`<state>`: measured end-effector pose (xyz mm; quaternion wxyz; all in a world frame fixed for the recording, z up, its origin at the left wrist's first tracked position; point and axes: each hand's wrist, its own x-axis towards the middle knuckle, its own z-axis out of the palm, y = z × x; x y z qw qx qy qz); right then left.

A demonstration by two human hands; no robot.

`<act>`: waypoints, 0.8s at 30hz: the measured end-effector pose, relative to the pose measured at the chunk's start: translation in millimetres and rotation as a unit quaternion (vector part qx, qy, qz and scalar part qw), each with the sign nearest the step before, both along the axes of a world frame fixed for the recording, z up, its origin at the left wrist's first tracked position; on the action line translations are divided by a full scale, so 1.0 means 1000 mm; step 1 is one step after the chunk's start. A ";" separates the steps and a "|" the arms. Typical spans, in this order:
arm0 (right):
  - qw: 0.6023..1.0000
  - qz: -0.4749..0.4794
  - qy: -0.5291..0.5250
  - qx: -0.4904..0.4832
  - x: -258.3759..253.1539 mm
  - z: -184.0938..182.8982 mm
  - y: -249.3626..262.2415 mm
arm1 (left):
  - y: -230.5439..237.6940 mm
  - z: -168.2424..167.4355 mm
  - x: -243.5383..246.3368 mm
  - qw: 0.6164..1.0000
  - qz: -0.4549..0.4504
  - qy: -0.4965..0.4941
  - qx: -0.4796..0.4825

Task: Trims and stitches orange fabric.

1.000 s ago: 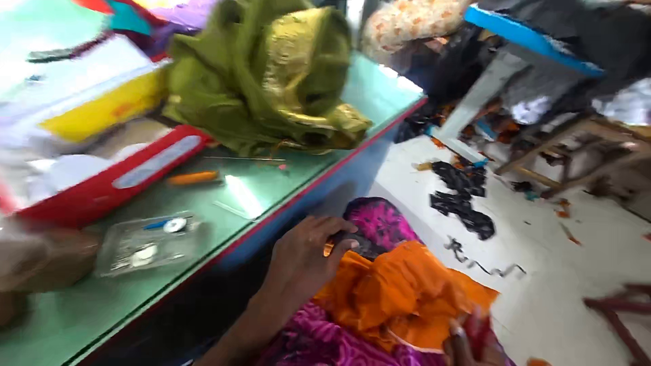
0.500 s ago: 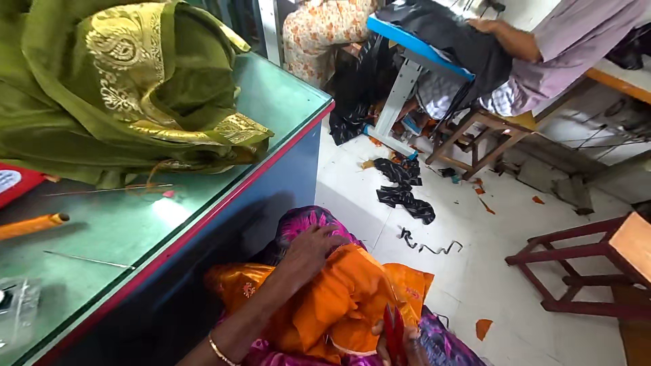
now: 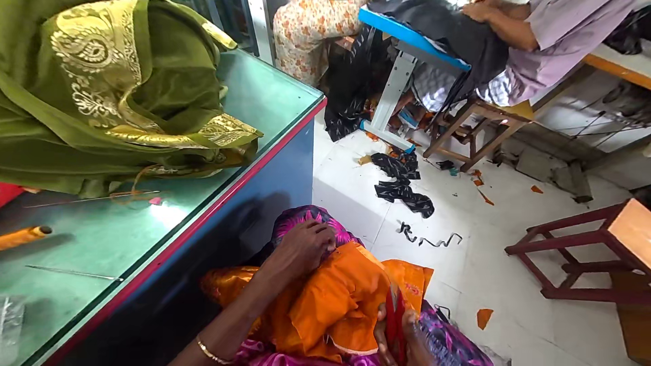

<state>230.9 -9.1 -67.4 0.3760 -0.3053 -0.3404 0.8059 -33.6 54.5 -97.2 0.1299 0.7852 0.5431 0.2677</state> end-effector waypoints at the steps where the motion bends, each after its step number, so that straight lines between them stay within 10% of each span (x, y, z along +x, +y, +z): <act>1: 1.000 0.004 0.001 0.000 -0.004 0.001 0.000 | -0.005 0.006 0.000 1.000 0.010 -0.003 0.007; 24: 0.978 0.089 0.095 -0.162 -0.041 0.005 0.009 | -0.081 0.036 0.028 0.990 0.067 -0.109 0.062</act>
